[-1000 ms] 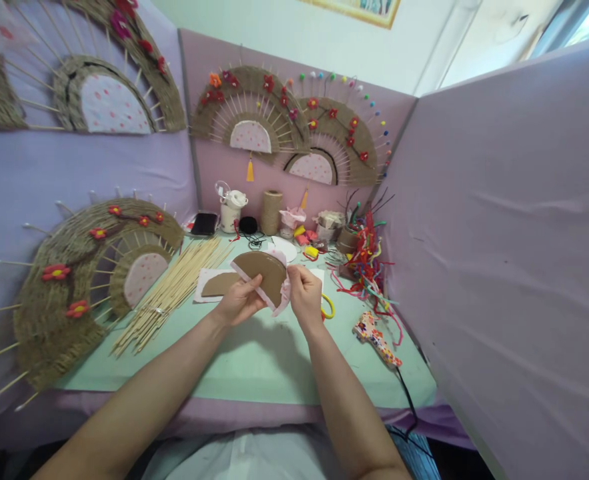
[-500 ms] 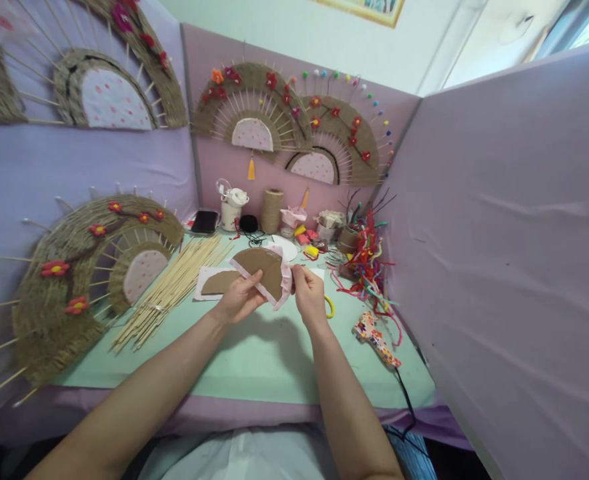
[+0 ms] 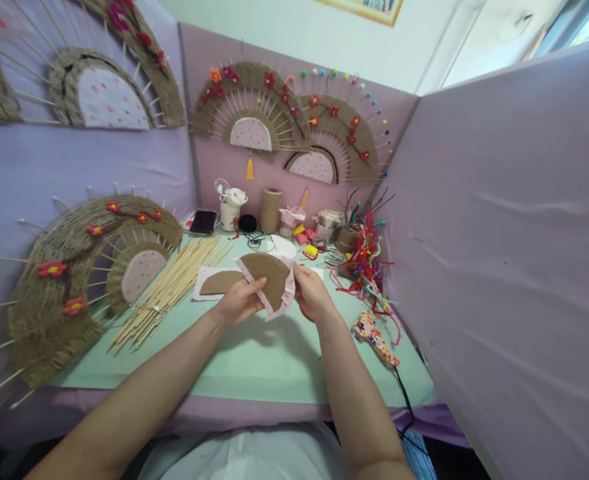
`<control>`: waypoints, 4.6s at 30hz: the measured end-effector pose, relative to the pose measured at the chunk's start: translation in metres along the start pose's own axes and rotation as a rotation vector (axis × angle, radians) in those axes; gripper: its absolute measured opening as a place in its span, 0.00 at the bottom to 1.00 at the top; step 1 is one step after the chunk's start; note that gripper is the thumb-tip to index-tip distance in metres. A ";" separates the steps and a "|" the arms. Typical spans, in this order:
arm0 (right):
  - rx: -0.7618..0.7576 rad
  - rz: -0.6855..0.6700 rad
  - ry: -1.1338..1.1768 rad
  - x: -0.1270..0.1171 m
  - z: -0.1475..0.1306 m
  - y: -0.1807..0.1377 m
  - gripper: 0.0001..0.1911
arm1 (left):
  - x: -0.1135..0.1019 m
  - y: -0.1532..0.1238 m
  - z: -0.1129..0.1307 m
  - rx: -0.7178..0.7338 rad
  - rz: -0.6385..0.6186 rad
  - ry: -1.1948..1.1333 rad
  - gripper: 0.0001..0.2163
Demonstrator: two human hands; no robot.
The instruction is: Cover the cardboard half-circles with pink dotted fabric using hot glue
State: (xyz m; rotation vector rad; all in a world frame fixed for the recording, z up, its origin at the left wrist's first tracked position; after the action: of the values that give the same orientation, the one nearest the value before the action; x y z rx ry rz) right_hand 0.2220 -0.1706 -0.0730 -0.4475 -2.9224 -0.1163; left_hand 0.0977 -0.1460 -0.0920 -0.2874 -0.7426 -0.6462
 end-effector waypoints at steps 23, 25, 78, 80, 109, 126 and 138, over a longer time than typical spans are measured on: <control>-0.055 0.037 0.154 0.004 0.011 -0.003 0.13 | -0.002 -0.003 0.011 0.050 -0.036 0.128 0.17; -0.092 0.075 0.147 0.005 0.012 -0.005 0.13 | -0.003 -0.002 0.010 0.056 -0.028 0.122 0.17; -0.332 0.056 -0.341 -0.010 -0.018 0.001 0.19 | 0.000 0.004 -0.001 0.031 0.065 0.069 0.18; -0.509 0.105 -0.479 -0.008 -0.026 -0.003 0.17 | 0.001 0.003 -0.001 0.026 0.093 0.068 0.18; -0.099 0.133 0.001 -0.008 0.007 0.006 0.14 | -0.001 0.005 0.004 0.105 0.132 0.033 0.19; 0.092 0.197 0.206 0.007 0.016 -0.001 0.09 | -0.001 0.006 0.000 0.115 0.122 0.036 0.18; 0.147 0.269 0.306 0.010 0.019 -0.002 0.09 | -0.004 0.009 -0.002 0.114 0.110 0.028 0.18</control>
State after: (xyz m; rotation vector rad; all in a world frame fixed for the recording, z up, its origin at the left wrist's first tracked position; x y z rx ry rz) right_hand 0.2086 -0.1678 -0.0902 -0.7220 -2.5248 0.0622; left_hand 0.1023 -0.1382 -0.0963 -0.2128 -0.7289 -0.5006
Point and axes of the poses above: each hand's wrist, its own y-axis towards the middle knuckle, its own x-axis out of the palm, z = x × y, the point moved 5 cm from there along y, towards the middle knuckle, and after that the axes turned 12 degrees about z, right-handed, at the moved point
